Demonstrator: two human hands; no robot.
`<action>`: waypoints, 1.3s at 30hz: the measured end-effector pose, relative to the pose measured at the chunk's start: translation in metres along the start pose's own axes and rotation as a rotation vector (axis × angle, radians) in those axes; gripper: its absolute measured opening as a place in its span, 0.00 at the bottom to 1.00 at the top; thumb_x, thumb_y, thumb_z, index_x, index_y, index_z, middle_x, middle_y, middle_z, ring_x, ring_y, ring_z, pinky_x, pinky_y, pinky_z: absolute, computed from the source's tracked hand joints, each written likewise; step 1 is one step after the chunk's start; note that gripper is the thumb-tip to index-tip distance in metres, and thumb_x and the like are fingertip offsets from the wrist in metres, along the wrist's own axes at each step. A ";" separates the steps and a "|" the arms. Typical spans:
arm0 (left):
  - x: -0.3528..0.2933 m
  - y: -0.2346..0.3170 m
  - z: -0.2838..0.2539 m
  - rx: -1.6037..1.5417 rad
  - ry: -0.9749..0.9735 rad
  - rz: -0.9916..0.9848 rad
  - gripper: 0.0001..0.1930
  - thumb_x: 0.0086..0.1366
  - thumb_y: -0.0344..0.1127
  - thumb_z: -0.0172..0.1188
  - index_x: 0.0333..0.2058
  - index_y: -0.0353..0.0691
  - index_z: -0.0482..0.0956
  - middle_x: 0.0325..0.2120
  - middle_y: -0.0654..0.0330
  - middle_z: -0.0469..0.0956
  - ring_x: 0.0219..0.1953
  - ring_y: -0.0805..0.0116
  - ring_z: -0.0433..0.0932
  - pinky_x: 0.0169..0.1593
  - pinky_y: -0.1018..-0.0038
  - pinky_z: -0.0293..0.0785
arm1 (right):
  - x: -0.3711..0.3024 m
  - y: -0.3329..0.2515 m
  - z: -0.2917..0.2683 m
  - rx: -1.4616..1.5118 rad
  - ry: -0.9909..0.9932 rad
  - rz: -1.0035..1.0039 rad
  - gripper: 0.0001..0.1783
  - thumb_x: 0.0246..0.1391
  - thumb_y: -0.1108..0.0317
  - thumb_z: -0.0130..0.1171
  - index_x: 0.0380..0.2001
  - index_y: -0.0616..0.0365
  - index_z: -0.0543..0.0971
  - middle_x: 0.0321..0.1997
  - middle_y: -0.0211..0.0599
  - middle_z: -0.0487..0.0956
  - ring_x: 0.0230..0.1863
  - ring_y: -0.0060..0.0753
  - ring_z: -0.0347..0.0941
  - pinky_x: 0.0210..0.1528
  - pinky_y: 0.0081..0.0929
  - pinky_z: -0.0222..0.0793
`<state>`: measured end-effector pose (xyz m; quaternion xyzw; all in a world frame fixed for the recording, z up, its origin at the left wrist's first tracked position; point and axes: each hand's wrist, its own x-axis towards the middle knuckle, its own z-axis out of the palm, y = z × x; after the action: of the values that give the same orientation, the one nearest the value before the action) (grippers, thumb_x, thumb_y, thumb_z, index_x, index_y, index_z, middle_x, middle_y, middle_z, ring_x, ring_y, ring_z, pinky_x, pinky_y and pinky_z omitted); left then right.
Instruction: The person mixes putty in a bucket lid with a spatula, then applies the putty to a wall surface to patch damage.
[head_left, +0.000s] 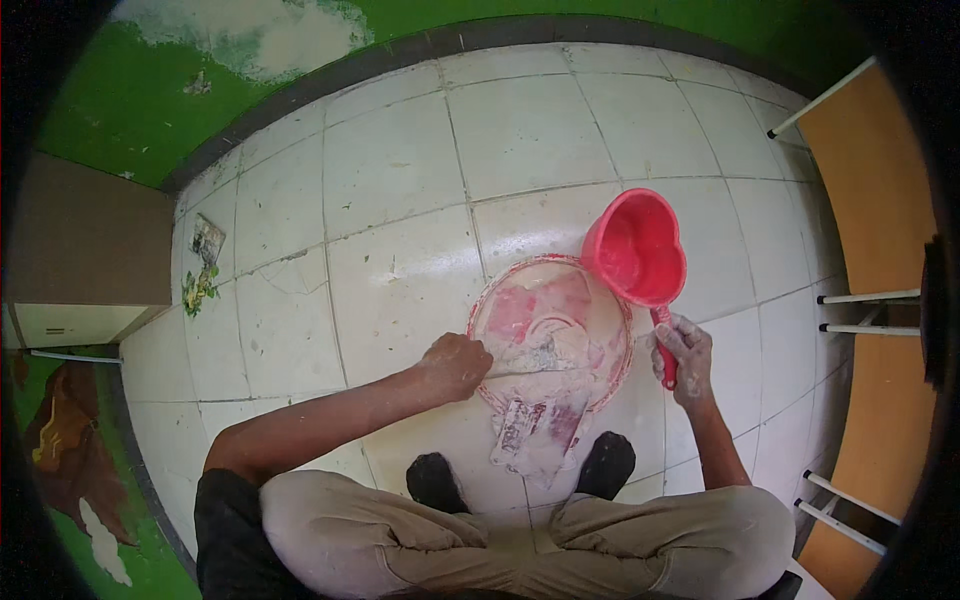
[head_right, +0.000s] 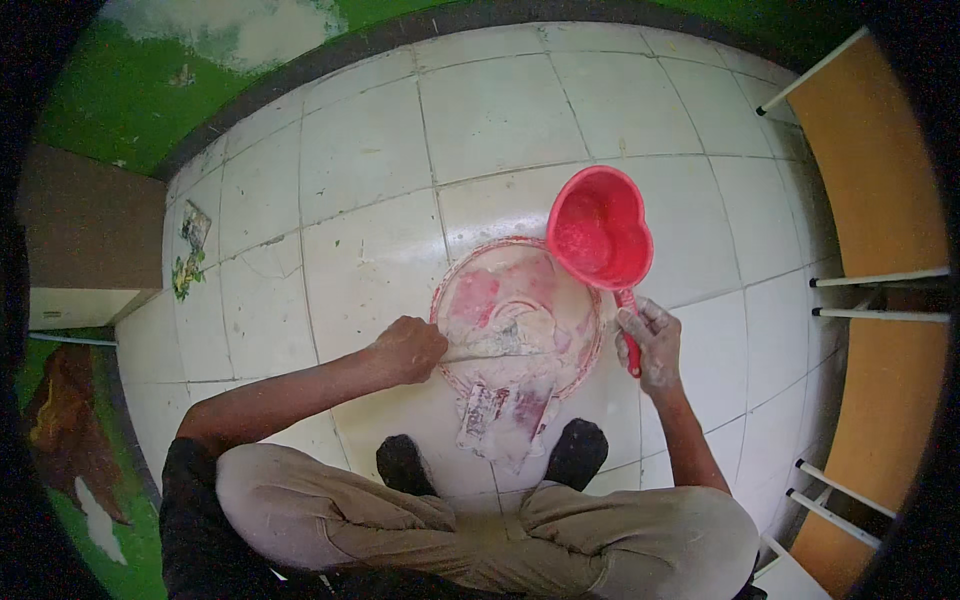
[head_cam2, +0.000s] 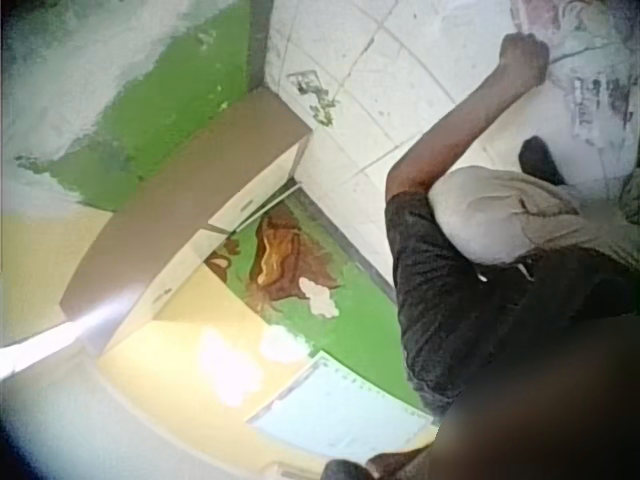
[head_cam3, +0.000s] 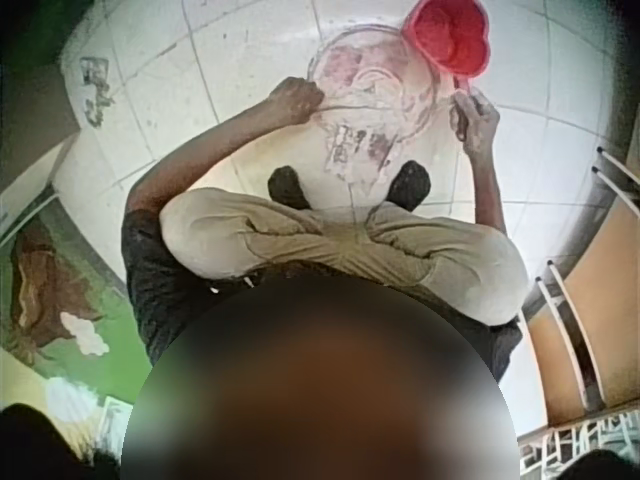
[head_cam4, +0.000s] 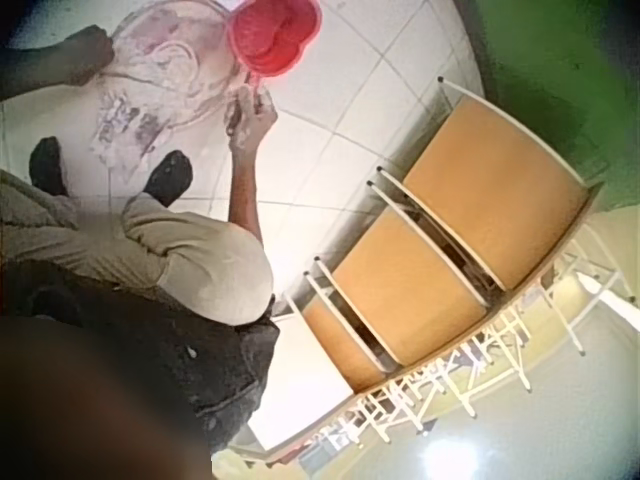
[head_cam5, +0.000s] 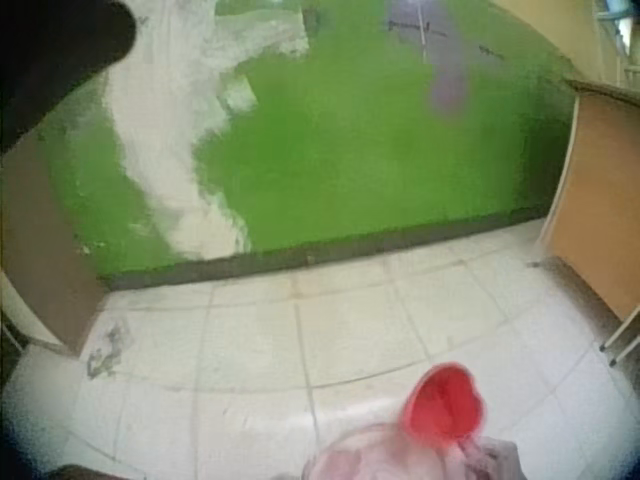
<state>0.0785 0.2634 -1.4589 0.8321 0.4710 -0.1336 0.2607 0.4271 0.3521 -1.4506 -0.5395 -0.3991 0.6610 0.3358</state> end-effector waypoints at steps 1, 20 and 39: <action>0.004 0.005 -0.014 -0.014 -0.088 -0.009 0.10 0.52 0.34 0.62 0.31 0.35 0.81 0.29 0.48 0.80 0.33 0.48 0.81 0.37 0.57 0.77 | 0.006 -0.004 -0.006 -0.019 0.023 0.021 0.12 0.57 0.69 0.61 0.42 0.64 0.78 0.21 0.28 0.74 0.14 0.15 0.65 0.13 0.17 0.58; -0.043 -0.030 -0.014 -1.240 -0.385 -0.077 0.16 0.69 0.45 0.56 0.37 0.36 0.78 0.27 0.65 0.77 0.30 0.77 0.77 0.33 0.77 0.77 | 0.083 -0.039 -0.024 -0.474 -0.082 -0.040 0.15 0.58 0.64 0.62 0.41 0.66 0.79 0.25 0.33 0.78 0.16 0.18 0.71 0.18 0.19 0.70; -0.082 0.067 0.086 -1.585 0.194 -0.224 0.19 0.64 0.44 0.62 0.38 0.29 0.77 0.23 0.59 0.79 0.21 0.74 0.79 0.24 0.76 0.77 | -0.086 0.097 0.181 -0.204 -0.270 0.099 0.18 0.56 0.65 0.63 0.44 0.66 0.76 0.28 0.26 0.75 0.31 0.15 0.69 0.33 0.16 0.67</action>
<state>0.0953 0.1283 -1.4709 0.3555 0.5268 0.2879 0.7164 0.2648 0.2032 -1.4804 -0.4961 -0.4785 0.6991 0.1900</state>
